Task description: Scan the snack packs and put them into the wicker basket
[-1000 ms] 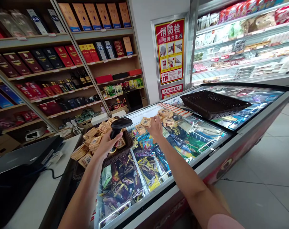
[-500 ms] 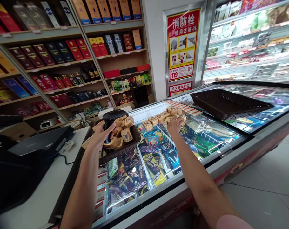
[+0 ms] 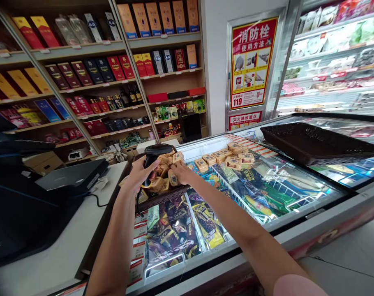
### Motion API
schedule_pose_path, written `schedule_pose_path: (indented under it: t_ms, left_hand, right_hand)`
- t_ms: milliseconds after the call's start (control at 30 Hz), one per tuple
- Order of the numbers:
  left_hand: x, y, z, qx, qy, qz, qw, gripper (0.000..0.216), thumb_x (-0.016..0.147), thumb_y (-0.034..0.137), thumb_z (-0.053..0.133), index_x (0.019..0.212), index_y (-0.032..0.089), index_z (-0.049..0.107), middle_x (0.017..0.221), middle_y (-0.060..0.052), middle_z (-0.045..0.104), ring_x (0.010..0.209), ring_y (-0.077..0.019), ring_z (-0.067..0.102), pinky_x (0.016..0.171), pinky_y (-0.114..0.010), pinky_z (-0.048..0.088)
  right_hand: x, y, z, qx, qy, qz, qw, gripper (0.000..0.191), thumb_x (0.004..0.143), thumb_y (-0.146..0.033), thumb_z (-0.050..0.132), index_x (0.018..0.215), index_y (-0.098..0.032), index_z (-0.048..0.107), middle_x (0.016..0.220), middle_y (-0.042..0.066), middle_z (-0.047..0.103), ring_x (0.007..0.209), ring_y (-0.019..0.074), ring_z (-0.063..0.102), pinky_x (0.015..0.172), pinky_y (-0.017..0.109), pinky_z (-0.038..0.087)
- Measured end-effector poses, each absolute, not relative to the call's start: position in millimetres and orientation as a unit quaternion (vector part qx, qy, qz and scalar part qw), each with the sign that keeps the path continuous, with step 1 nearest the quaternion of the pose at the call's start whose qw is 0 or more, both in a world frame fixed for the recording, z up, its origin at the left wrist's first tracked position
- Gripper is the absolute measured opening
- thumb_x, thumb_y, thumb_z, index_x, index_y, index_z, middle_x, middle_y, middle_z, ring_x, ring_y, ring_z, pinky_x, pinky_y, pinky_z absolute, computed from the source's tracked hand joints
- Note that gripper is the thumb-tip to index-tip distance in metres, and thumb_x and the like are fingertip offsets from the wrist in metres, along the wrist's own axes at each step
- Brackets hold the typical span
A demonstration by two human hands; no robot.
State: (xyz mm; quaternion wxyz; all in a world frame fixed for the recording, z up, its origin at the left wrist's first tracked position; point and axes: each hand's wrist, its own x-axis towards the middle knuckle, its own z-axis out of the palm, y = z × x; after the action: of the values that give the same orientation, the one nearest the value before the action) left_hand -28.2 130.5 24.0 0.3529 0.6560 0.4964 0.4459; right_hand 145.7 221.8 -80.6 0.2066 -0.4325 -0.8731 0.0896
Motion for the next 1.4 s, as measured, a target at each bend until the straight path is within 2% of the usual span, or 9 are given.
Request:
schedule_pose_path:
  t_ms: [167,333,433,500,600,700,900,1100,1400]
  left_hand:
    - [-25.4,130.9,20.8,0.666,0.5,0.431,0.347,0.041,0.078,0.056,0.073,0.081,0.022,0.052,0.056,0.005,0.053,0.045,-0.011,0.049,0.045,-0.022,0.036]
    - [-24.3,134.1,15.4,0.676,0.499,0.423,0.339,0.041,0.08,0.058,0.071,0.082,0.022,0.053,0.056,0.005,0.055,0.044,-0.0108,0.048,0.046,-0.021,0.036]
    - [-22.6,134.7,15.0,0.68,0.497,0.418,0.341,0.042,0.079,0.06,0.071,0.084,0.022,0.053,0.064,0.004,0.059,0.046,-0.0102,0.05,0.046,-0.021,0.036]
    - [-20.2,134.9,15.4,0.685,0.491,0.414,0.345,0.042,0.079,0.059,0.072,0.085,0.021,0.054,0.065,0.004,0.059,0.048,-0.0099,0.05,0.046,-0.021,0.037]
    - [-14.5,134.9,15.6,0.686,0.5,0.397,0.349,0.043,0.078,0.059,0.073,0.085,0.021,0.055,0.065,0.003,0.057,0.049,-0.0103,0.051,0.046,-0.021,0.037]
    - [-6.4,133.3,14.3,0.687,0.508,0.371,0.365,0.044,0.078,0.06,0.073,0.082,0.021,0.054,0.061,0.004,0.055,0.048,-0.0103,0.05,0.046,-0.021,0.037]
    - [8.9,125.8,12.2,0.697,0.477,0.313,0.433,0.042,0.077,0.058,0.074,0.081,0.021,0.055,0.062,0.003,0.057,0.047,-0.0093,0.048,0.045,-0.021,0.036]
    - [11.2,123.2,12.3,0.704,0.472,0.297,0.439,0.044,0.073,0.056,0.077,0.077,0.02,0.052,0.057,0.005,0.052,0.046,-0.0082,0.046,0.044,-0.02,0.031]
    - [11.0,125.3,7.9,0.718,0.473,0.279,0.429,0.042,0.076,0.056,0.074,0.077,0.021,0.051,0.053,0.006,0.051,0.045,-0.009,0.045,0.044,-0.019,0.029]
  right_hand:
    - [158.7,214.7,-87.1,-0.4,-0.849,0.165,0.303,0.055,0.063,-0.012,0.078,0.114,-0.019,0.058,0.119,0.01,0.058,0.11,0.0283,0.059,0.092,0.041,0.049]
    - [190.0,207.9,-87.3,-0.397,-0.733,0.295,0.466,0.05,0.086,-0.043,0.063,0.128,-0.027,0.042,0.121,0.006,0.06,0.106,0.0231,0.064,0.085,0.039,0.056]
    - [219.9,203.1,-95.0,-0.364,-0.514,0.469,0.619,0.06,0.08,-0.052,0.069,0.126,-0.033,0.036,0.119,0.002,0.06,0.097,0.022,0.068,0.076,0.04,0.06]
    - [239.8,199.7,-102.7,-0.36,-0.417,0.508,0.662,0.073,0.07,-0.051,0.079,0.125,-0.035,0.035,0.112,0.0,0.061,0.09,0.0213,0.069,0.071,0.039,0.061]
    - [262.1,196.0,-113.7,-0.407,-0.416,0.491,0.649,0.091,0.057,-0.046,0.089,0.131,-0.033,0.037,0.11,0.002,0.063,0.091,0.0225,0.068,0.07,0.037,0.06]
    - [273.1,195.7,-119.5,-0.461,-0.472,0.444,0.606,0.101,0.049,-0.044,0.094,0.137,-0.029,0.046,0.125,0.009,0.061,0.102,0.0282,0.067,0.078,0.041,0.06]
    - [281.2,196.8,-116.1,-0.432,-0.554,0.401,0.589,0.099,0.055,-0.044,0.093,0.144,-0.029,0.052,0.149,0.011,0.05,0.127,0.0303,0.057,0.103,0.044,0.051]
    - [284.7,192.1,-109.4,-0.397,-0.557,0.45,0.575,0.1,0.053,-0.039,0.095,0.142,-0.026,0.052,0.135,0.011,0.063,0.114,0.0283,0.067,0.095,0.04,0.056]
    - [281.7,191.2,-110.6,-0.393,-0.553,0.453,0.578,0.092,0.051,-0.038,0.094,0.133,-0.027,0.053,0.138,0.01,0.058,0.108,0.0262,0.068,0.079,0.038,0.06]
